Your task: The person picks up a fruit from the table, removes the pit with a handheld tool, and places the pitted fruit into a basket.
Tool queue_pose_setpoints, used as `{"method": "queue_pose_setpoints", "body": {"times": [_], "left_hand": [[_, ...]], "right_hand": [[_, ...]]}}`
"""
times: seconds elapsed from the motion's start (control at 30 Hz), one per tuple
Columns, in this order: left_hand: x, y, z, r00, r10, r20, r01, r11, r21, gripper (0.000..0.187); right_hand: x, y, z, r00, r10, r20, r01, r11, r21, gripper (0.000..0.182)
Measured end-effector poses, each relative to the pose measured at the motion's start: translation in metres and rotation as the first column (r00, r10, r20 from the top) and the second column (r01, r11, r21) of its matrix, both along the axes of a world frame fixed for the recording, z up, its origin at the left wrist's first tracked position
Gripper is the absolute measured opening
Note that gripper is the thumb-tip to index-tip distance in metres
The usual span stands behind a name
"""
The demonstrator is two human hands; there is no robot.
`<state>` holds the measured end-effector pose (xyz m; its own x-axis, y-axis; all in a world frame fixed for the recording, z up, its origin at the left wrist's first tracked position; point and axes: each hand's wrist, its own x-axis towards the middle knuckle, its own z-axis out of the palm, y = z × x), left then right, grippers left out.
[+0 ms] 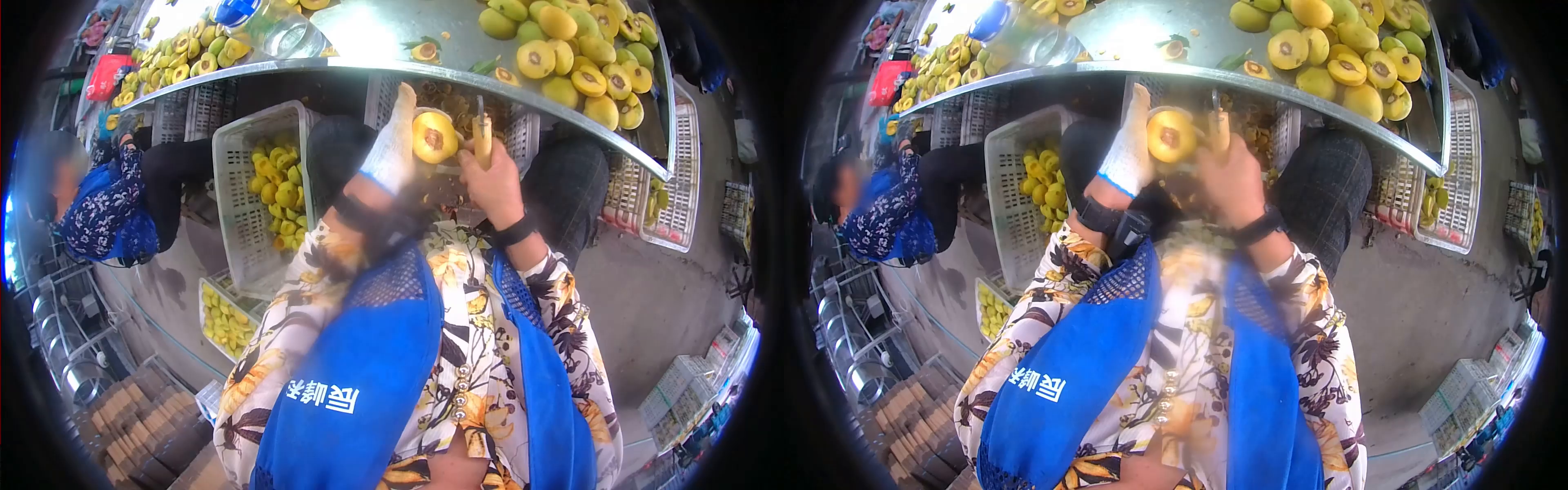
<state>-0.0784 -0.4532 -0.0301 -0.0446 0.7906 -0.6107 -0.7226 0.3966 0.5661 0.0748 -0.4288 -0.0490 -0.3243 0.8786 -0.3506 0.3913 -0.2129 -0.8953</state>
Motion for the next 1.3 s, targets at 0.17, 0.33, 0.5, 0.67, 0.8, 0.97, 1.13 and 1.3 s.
{"method": "queue_pose_setpoints", "body": {"times": [0.17,0.33,0.5,0.67,0.8,0.97,1.13,1.3], "left_hand": [[-0.002,0.003,0.005,0.97,-0.194,-0.147,0.199,0.98,0.02,0.067],[-0.005,-0.005,-0.013,0.985,0.024,-0.173,0.013,0.977,0.211,0.057],[0.002,-0.004,-0.023,0.91,0.266,-0.319,-0.203,0.955,0.217,0.045],[0.001,-0.005,0.002,0.888,0.27,-0.373,-0.235,0.962,0.136,0.049],[0.007,0.001,-0.012,0.871,0.351,-0.343,-0.263,0.924,0.279,0.041],[0.017,0.001,-0.005,0.818,0.407,-0.407,-0.269,0.895,0.354,0.041],[0.013,0.004,-0.009,0.824,0.314,-0.472,-0.209,0.942,0.262,0.039],[0.003,0.009,0.009,0.791,0.102,-0.603,-0.031,0.991,0.128,0.041]], "right_hand": [[-0.002,0.004,0.008,0.978,0.151,-0.147,-0.125,0.977,0.172,0.03],[-0.015,0.014,0.011,0.949,-0.061,-0.31,0.016,0.989,-0.145,0.025],[-0.023,0.001,0.004,0.988,0.07,0.137,-0.121,0.903,0.412,0.032],[-0.016,-0.014,0.02,0.91,0.228,0.347,-0.31,0.929,0.204,0.033],[-0.015,-0.016,0.032,0.901,0.271,0.337,-0.365,0.895,0.256,0.031],[-0.017,-0.02,0.021,0.897,0.247,0.367,-0.333,0.923,0.193,0.027],[-0.019,-0.024,0.013,0.887,0.296,0.355,-0.362,0.922,0.135,0.024],[-0.016,-0.028,0.013,0.899,0.347,0.266,-0.395,0.906,0.155,0.024]]}}
